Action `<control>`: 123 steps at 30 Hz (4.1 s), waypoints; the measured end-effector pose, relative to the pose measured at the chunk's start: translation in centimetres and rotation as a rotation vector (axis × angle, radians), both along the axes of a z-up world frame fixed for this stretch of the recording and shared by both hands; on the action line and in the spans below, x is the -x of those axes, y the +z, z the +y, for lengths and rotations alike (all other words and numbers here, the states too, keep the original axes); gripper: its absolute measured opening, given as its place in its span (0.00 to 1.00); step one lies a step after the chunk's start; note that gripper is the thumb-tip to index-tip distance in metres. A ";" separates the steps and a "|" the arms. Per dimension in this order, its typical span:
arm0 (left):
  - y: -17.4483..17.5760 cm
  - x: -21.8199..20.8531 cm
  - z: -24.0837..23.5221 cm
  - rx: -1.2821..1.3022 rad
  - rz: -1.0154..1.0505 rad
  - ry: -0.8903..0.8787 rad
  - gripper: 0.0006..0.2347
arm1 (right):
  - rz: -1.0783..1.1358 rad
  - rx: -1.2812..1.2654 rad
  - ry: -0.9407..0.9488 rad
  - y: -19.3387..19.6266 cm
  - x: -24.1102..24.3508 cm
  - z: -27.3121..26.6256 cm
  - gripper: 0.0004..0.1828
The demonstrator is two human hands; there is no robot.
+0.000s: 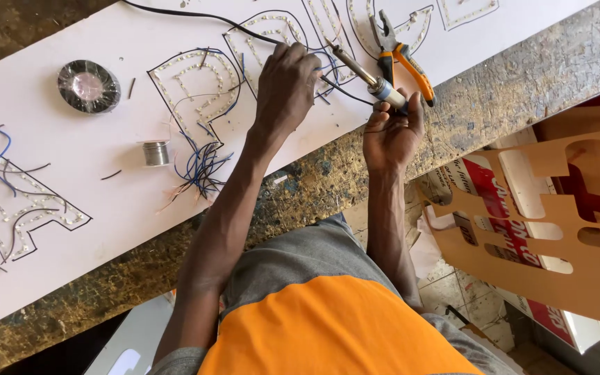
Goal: Soldering electrical wires to LED strips on a large sign board using a soldering iron and solder wire.
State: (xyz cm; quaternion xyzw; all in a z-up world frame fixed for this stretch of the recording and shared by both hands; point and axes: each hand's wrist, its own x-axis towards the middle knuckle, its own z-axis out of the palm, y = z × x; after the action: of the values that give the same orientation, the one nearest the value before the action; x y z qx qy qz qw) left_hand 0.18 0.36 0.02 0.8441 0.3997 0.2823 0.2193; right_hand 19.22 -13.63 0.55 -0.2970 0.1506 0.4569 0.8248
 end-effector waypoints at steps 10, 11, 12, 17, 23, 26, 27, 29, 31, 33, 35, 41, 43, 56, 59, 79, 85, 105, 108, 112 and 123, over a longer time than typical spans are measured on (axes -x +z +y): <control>6.8 11.7 -6.7 0.333 -0.400 0.040 0.07 | -0.085 -0.086 0.184 -0.8 -0.1 0.2 0.18; 7.0 13.1 -7.2 0.346 -0.374 0.081 0.08 | -0.120 -0.064 0.198 -1.0 0.0 0.2 0.18; 7.2 14.5 -7.8 0.360 -0.347 0.121 0.10 | -0.155 -0.042 0.213 -1.2 0.1 0.1 0.18; 8.0 18.0 -9.3 0.346 -0.240 0.299 0.08 | -0.294 0.031 0.235 0.4 3.7 0.6 0.18; 5.0 18.0 -8.9 0.142 -0.194 0.396 0.05 | -0.506 0.016 0.320 0.8 6.6 0.3 0.19; 3.4 17.7 -8.6 0.086 -0.135 0.392 0.05 | -0.561 -0.001 0.334 1.0 7.4 0.3 0.19; 2.8 17.6 -8.5 0.117 -0.157 0.375 0.06 | -0.567 -0.010 0.329 1.0 7.7 0.5 0.19; 2.3 17.6 -8.1 0.114 -0.157 0.378 0.06 | -0.577 -0.036 0.332 0.4 7.7 0.7 0.18; 2.0 17.3 -7.7 0.111 -0.155 0.379 0.06 | -0.587 -0.061 0.332 0.5 8.0 0.9 0.17; 1.9 16.9 -7.4 0.101 -0.131 0.434 0.05 | -0.718 -0.001 0.360 1.1 8.5 1.0 0.18; 2.0 16.6 -7.7 0.111 -0.118 0.460 0.03 | -0.728 0.005 0.356 1.3 9.2 1.1 0.18; 1.5 16.4 -7.7 0.101 -0.104 0.518 0.01 | -0.819 0.012 0.363 0.9 9.7 1.4 0.18; 1.5 16.3 -7.8 0.100 -0.106 0.529 0.01 | -0.835 0.014 0.381 1.3 10.0 1.4 0.19; 1.8 16.0 -7.9 0.127 -0.149 0.502 0.01 | -0.950 0.005 0.437 2.6 10.8 1.3 0.18; 1.8 16.0 -7.9 0.123 -0.144 0.499 0.01 | -0.957 0.008 0.435 2.8 10.9 1.4 0.19; 1.7 15.7 -7.9 0.105 -0.118 0.500 0.01 | -0.957 0.010 0.406 3.0 10.6 1.5 0.21; 1.6 15.8 -7.8 0.104 -0.112 0.501 0.01 | -0.962 0.032 0.426 3.0 10.7 1.6 0.19; 1.1 15.6 -7.9 0.047 -0.100 0.499 0.02 | -0.987 0.000 0.409 2.8 10.6 1.5 0.19; 1.4 15.6 -7.8 0.056 -0.096 0.497 0.02 | -0.951 0.021 0.400 2.5 10.6 1.5 0.21; 1.4 15.9 -8.0 0.055 -0.101 0.495 0.02 | -0.945 0.022 0.392 2.8 10.4 1.5 0.20; 7.7 18.5 -9.4 0.026 -0.312 0.399 0.04 | -0.892 0.052 0.366 3.3 9.3 1.3 0.23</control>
State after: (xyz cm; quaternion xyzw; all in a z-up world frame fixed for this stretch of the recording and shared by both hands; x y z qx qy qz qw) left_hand -18.30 -9.07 7.72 0.6918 0.5234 0.4415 0.2292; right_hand 9.89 -12.34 3.80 -0.5061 -0.2611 0.4189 0.7073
